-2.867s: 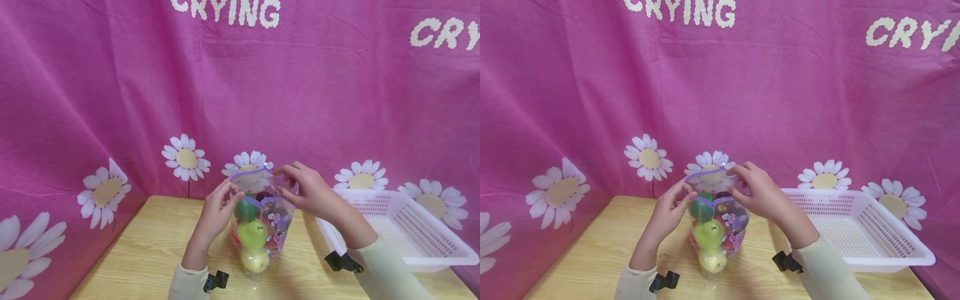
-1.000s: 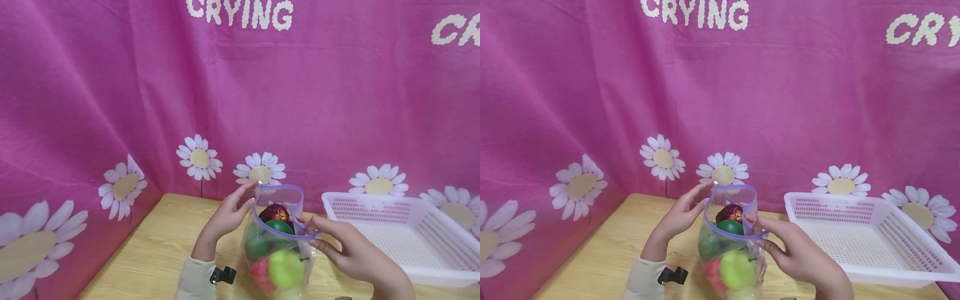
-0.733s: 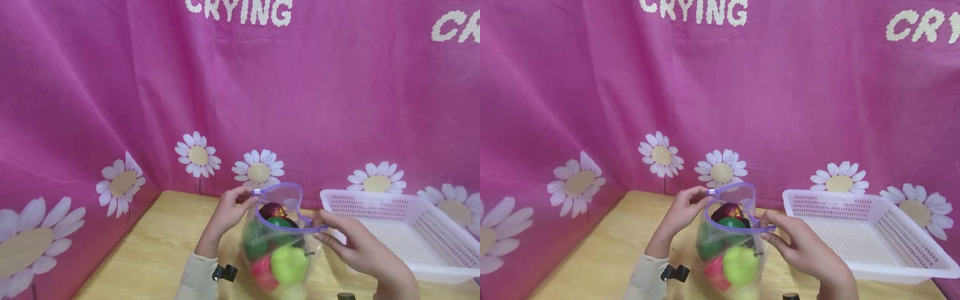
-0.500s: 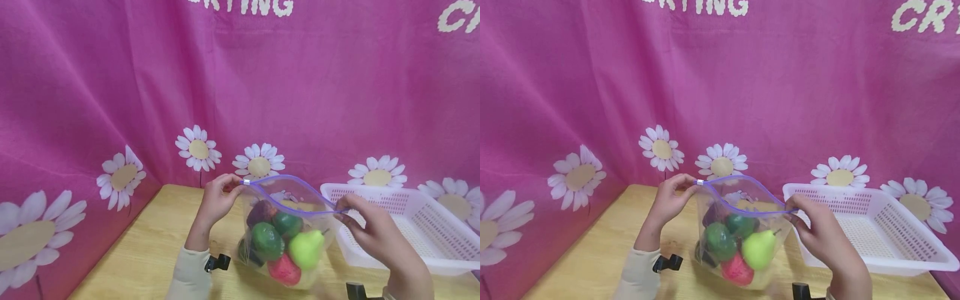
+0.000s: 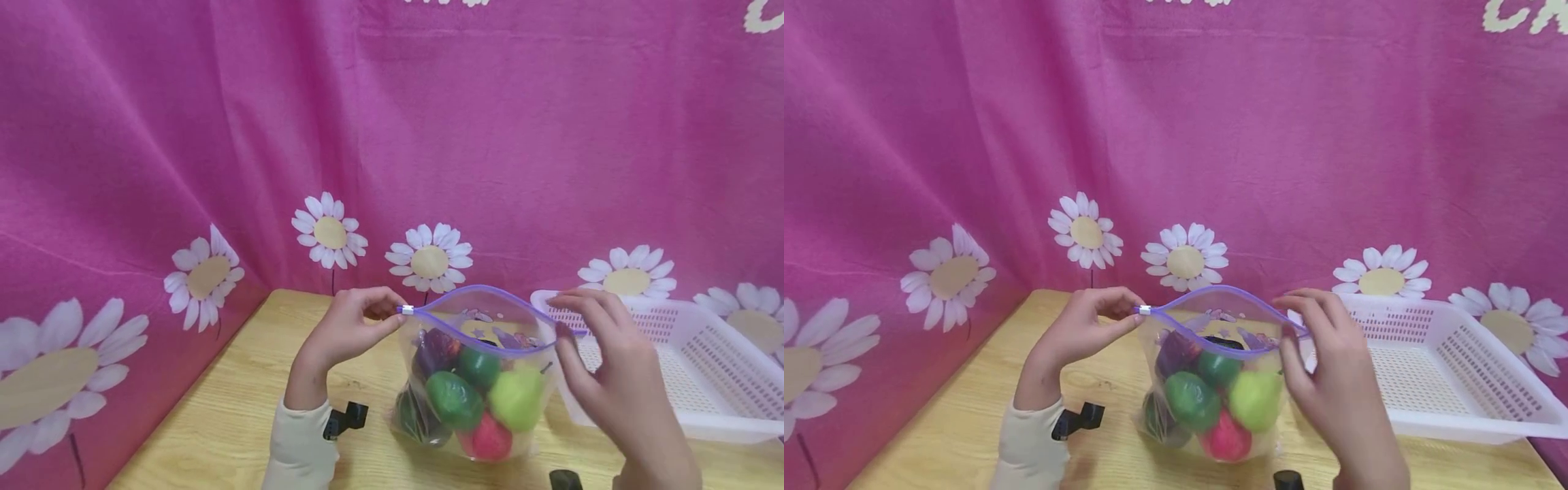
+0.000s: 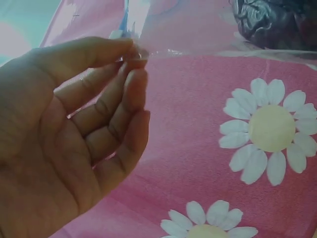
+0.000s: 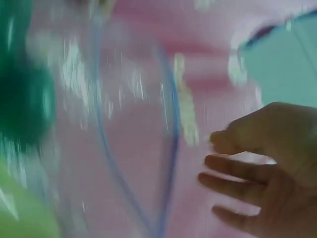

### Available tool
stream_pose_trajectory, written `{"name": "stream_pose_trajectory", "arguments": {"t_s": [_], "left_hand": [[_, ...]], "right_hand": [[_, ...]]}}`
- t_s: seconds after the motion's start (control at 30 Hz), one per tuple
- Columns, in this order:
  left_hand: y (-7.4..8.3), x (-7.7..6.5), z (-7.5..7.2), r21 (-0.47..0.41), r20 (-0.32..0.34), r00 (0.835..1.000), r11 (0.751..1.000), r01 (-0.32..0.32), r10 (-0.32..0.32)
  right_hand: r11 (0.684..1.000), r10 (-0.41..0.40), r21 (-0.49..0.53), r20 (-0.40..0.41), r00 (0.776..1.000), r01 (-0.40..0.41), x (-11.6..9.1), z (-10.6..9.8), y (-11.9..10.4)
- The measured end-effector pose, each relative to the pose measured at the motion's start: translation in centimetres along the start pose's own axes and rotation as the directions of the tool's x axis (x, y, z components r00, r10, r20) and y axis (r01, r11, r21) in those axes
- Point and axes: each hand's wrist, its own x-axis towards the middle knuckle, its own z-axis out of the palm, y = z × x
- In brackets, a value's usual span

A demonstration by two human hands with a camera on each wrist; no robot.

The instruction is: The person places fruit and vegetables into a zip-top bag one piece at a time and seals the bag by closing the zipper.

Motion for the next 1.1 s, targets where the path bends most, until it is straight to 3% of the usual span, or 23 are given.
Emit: {"name": "stream_pose_trajectory", "arguments": {"t_s": [0.07, 0.2, 0.37, 0.47, 0.67, 0.83, 1.1], "left_hand": [[0.3, -0.1, 0.0, -0.004, 0.013, 1.000, 1.000, -0.019, 0.019], [0.8, -0.4, -0.1, -0.006, 0.027, 0.998, 0.998, -0.064, 0.064], [1.3, -0.6, -0.4, 0.015, 0.055, 0.986, 0.988, -0.157, 0.156], [1.4, -0.9, -0.6, 0.003, 0.081, 0.977, 0.981, -0.196, 0.195], [1.8, -1.1, -0.6, -0.071, 0.135, 0.956, 0.965, -0.254, 0.261], [2.0, -1.2, -0.5, -0.053, 0.130, 0.953, 0.961, -0.271, 0.275], [2.2, -0.9, -0.2, -0.021, 0.126, 0.943, 0.952, -0.306, 0.307]], "right_hand": [[0.995, -0.069, 0.069, -0.032, 0.997, 0.071, 0.3, 1.1, -2.5], [0.977, -0.195, 0.100, 0.037, 0.980, 0.190, 0.3, 4.0, -5.6], [0.972, -0.231, 0.014, 0.189, 0.954, 0.233, 0.0, 6.8, -5.7], [0.972, -0.225, -0.021, 0.214, 0.951, 0.235, -0.1, 7.7, -4.9], [0.968, -0.249, 0.005, 0.189, 0.950, 0.252, -0.5, 8.5, -4.4], [0.959, -0.283, 0.059, 0.133, 0.950, 0.278, -0.4, 9.0, -4.8], [0.963, -0.270, 0.025, 0.074, 0.960, 0.269, -0.4, 9.5, -4.8]]}}
